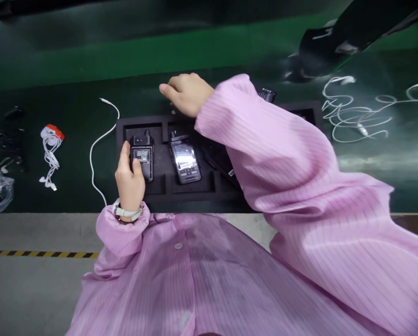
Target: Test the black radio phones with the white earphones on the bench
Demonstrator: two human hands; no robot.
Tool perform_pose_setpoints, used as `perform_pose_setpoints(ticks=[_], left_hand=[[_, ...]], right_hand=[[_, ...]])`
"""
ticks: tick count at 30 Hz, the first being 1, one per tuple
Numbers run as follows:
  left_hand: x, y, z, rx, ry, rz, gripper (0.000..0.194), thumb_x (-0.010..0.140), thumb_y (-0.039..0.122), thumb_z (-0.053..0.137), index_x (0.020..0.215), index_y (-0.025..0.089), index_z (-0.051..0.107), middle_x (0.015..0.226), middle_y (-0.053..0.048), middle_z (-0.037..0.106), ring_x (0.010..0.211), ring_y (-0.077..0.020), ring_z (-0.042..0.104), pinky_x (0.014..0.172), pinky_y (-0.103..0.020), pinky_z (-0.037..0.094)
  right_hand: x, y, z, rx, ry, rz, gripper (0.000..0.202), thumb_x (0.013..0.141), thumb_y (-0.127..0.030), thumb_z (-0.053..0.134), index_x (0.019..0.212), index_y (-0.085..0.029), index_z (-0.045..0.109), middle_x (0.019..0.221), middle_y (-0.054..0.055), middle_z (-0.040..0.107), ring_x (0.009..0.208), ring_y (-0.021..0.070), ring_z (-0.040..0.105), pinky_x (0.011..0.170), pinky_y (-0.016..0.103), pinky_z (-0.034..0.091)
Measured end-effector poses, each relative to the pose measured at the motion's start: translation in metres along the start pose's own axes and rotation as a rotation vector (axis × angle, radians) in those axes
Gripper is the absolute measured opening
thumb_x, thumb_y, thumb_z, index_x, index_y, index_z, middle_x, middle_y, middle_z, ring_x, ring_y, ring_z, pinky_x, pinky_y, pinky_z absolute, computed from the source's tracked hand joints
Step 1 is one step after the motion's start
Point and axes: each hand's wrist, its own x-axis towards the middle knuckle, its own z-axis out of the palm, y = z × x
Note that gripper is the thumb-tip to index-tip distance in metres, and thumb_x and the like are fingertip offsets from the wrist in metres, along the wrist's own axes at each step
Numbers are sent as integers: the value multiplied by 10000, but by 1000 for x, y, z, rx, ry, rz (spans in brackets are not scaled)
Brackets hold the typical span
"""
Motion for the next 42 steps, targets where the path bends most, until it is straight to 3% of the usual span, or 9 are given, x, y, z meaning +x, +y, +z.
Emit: perform_pose_setpoints(ticks=[5,8,10,13,17,23,31,42], left_hand=[[-28,16,-11,281,74,137,344,1001,213,471,1272,115,659,1311,-182,718,1263,-255,676,1083,-400,553],[-39,16,-10,344,123,209,294,992,181,489,1200,105,683,1233,-183,745,1199,-258,704,1048,-397,562],[-41,13,-8,354,145,232,278,985,169,498,1159,101,704,1223,-190,746,1183,-263,708,1035,-398,564],[-42,10,-6,350,139,239,276,978,165,510,1131,95,729,1231,-200,741,1174,-274,708,1031,-409,565],[-43,10,-6,372,134,263,272,967,161,528,1117,95,745,1220,-196,742,1142,-277,715,1010,-413,579],[-43,10,-5,407,139,294,273,959,146,535,1109,67,749,1198,-216,743,1109,-283,720,977,-421,600],[-45,9,-4,416,117,296,299,963,161,532,1167,74,733,1231,-214,727,1144,-287,702,994,-431,591],[-47,8,-2,387,101,245,311,972,188,526,1201,111,723,1254,-185,719,1168,-281,688,1020,-436,572]], right_hand=[[-42,0,18,-15,-27,-274,268,1006,-252,459,1184,-166,640,1276,153,661,1233,330,564,1134,525,409],[-52,-9,45,-22,-127,-479,411,964,-256,560,1353,-126,561,1371,178,605,1278,351,525,1120,560,427],[-50,-17,62,-42,-190,-534,576,922,-265,648,1448,-105,479,1435,202,549,1308,373,489,1096,585,438],[-44,-27,76,-69,-272,-535,717,876,-252,728,1502,-92,418,1462,218,509,1330,385,454,1083,597,438],[-37,-26,80,-37,-316,-507,666,879,-277,749,1464,-117,474,1425,196,532,1340,365,436,1118,588,411],[-33,-19,84,-1,-324,-522,574,878,-297,734,1402,-194,524,1389,162,536,1322,380,427,1080,643,405],[-30,-21,76,-19,-338,-513,426,924,-214,534,1347,-180,573,1360,153,587,1276,367,464,1066,608,413],[-33,-23,90,-32,-305,-442,479,888,-221,634,1361,-225,559,1313,124,539,1261,357,452,1054,623,389]])
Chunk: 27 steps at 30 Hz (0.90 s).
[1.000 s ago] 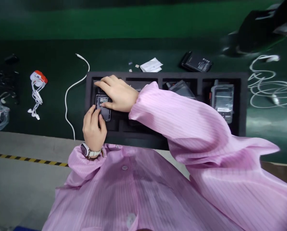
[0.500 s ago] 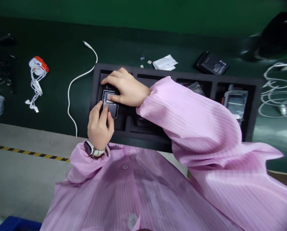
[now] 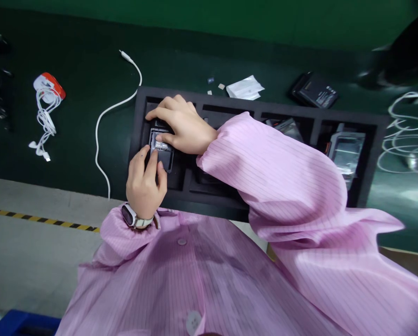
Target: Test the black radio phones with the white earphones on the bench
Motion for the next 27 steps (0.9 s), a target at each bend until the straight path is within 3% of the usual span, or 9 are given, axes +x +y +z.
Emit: perform_pose_setpoints(ticks=[12,17,21,27], left_hand=[[1,0,-1,47,-16,20,332,980,197,508,1197,79,730,1230,-193,723,1126,-280,683,996,-413,566],[4,5,-4,128,-121,27,404,989,269,501,1284,77,699,1282,-226,684,1128,-323,663,957,-435,564],[9,11,-5,232,-205,15,441,1005,300,474,1331,75,665,1308,-235,671,1104,-342,667,904,-426,567],[5,8,-2,61,-58,-48,376,1010,242,455,1304,47,583,1243,-211,698,1173,-288,674,1000,-387,546]], right_hand=[[2,1,-3,50,-18,33,409,935,-262,570,1342,-241,597,1360,114,561,1260,345,484,1069,582,407],[1,8,-8,153,-14,3,428,1027,-405,425,1368,-220,604,1345,108,603,1280,321,500,1120,552,390],[0,8,-8,138,-45,5,474,998,-419,438,1410,-222,566,1391,118,569,1291,346,473,1129,598,363],[-2,0,-6,52,-91,20,643,878,-410,617,1476,-222,474,1437,138,479,1336,405,386,1116,663,306]])
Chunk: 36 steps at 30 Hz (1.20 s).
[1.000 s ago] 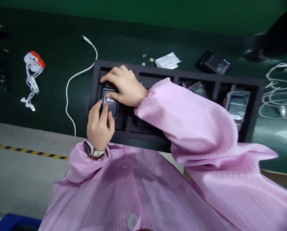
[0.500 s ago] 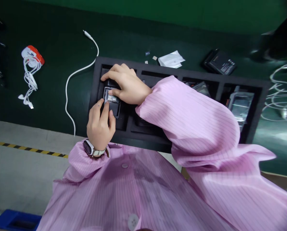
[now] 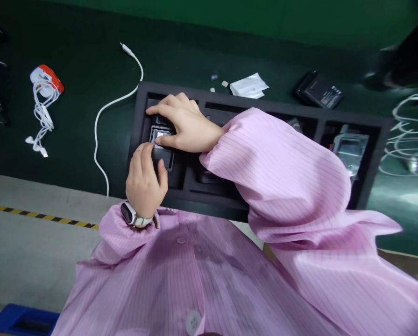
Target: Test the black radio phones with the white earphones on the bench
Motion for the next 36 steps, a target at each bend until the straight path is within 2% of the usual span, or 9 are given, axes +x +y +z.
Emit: perform_pose_setpoints(ticks=[4,11,16,20,23,30,33,36], left_hand=[[-3,-3,3,-47,43,-10,344,998,214,473,1299,70,555,1227,-193,707,1166,-270,688,991,-373,557],[-1,-1,2,-13,62,11,334,983,203,500,1283,71,564,1193,-177,720,1111,-268,708,952,-361,579],[0,-2,2,1,59,21,346,983,197,496,1269,18,575,1176,-211,717,1104,-285,707,949,-370,578],[-1,-2,2,-3,63,15,346,987,206,489,1283,42,564,1189,-203,713,1113,-281,704,954,-377,578],[-1,-2,2,-2,58,16,349,987,210,490,1287,46,563,1196,-204,710,1111,-284,705,949,-381,582],[0,-3,2,-5,48,8,359,990,221,486,1293,45,566,1202,-210,709,1120,-293,703,950,-396,585],[0,-4,2,-15,48,-1,360,991,225,485,1293,48,572,1200,-209,711,1126,-291,703,952,-395,585],[0,-5,2,-27,48,-9,373,988,229,495,1301,42,577,1206,-211,712,1131,-292,703,965,-400,582]], right_hand=[[1,-5,2,-27,10,41,669,827,-352,665,1459,-212,497,1413,132,487,1320,392,400,1107,626,331],[2,-6,5,-48,31,45,640,806,-264,636,1434,-222,519,1393,123,498,1293,377,426,1098,625,356],[3,4,2,-25,12,5,655,844,-324,644,1475,-233,494,1410,126,498,1296,382,431,1108,646,355],[3,13,-2,-10,-41,-49,780,831,-419,705,1537,-244,425,1459,132,465,1324,399,396,1129,674,331],[2,13,-2,-11,-20,-55,769,843,-440,708,1535,-251,429,1456,132,460,1333,401,387,1125,679,326],[8,7,2,-16,-13,-34,713,849,-297,691,1518,-198,464,1449,157,493,1331,385,423,1105,653,371],[2,7,-11,20,11,-75,701,885,-336,661,1536,-205,437,1489,147,503,1359,365,440,1150,624,371],[-26,8,-36,24,147,-35,606,961,-381,559,1542,-268,426,1522,110,510,1416,344,429,1198,589,362]])
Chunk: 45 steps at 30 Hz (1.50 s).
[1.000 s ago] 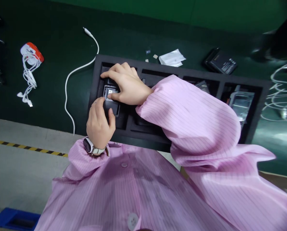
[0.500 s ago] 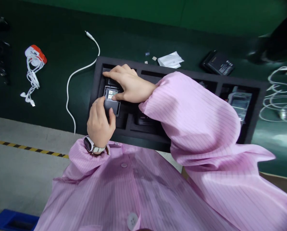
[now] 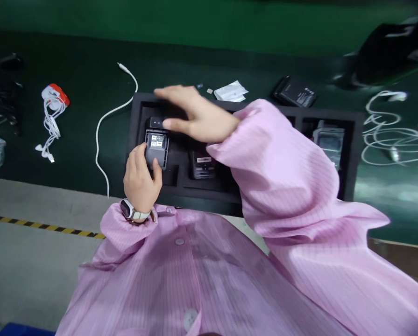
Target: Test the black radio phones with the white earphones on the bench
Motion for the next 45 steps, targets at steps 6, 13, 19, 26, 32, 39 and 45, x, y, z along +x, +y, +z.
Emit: perform_pose_setpoints(ticks=[6,13,19,26,32,39,45], left_hand=[[3,5,-6,-113,36,13,345,985,228,522,1286,84,610,1281,-208,687,1277,-287,643,1083,-430,534],[7,30,-4,-263,-59,201,295,992,193,523,1250,119,646,1294,-171,702,1309,-249,635,1137,-406,512],[14,44,0,-506,-189,-38,378,1013,363,517,1292,136,632,1368,-174,678,1339,-262,616,1168,-462,490],[41,67,-17,-1443,-752,-600,587,877,711,541,1104,188,680,1161,-154,767,1174,-340,716,933,-484,630],[47,75,-14,-1454,-620,-615,489,757,478,789,1134,220,616,1194,-94,752,1144,-302,725,947,-417,621],[45,61,0,-1281,-431,-567,438,855,371,647,1257,234,542,1376,-90,673,1292,-251,645,1110,-410,518],[41,46,10,-987,-423,-427,357,863,365,684,1151,191,563,1220,-109,710,1192,-244,668,1097,-402,493]], right_hand=[[-83,14,-26,-167,-56,115,807,873,-469,671,1553,-135,393,1568,230,419,1480,450,358,1209,680,316],[-95,21,14,-279,-190,97,1387,589,-457,944,1649,-125,114,1675,319,134,1564,522,125,1208,786,97],[-93,24,5,-99,-27,-24,1332,549,-482,917,1614,-83,225,1578,301,282,1496,480,279,1212,695,265],[-99,-11,-3,246,319,-177,1502,700,-679,793,1553,-166,-333,1701,248,-29,1622,300,129,1307,466,225],[-106,-20,16,42,198,-10,1565,712,-732,776,1480,-203,-481,1733,196,60,1562,360,311,1194,516,432],[-122,-12,-22,32,100,-18,1160,885,-558,674,1662,-182,-100,1687,183,276,1508,327,413,1192,553,434],[-90,20,-74,-223,201,173,413,924,-257,548,1305,-156,673,1269,168,701,1101,337,693,1010,548,551]])
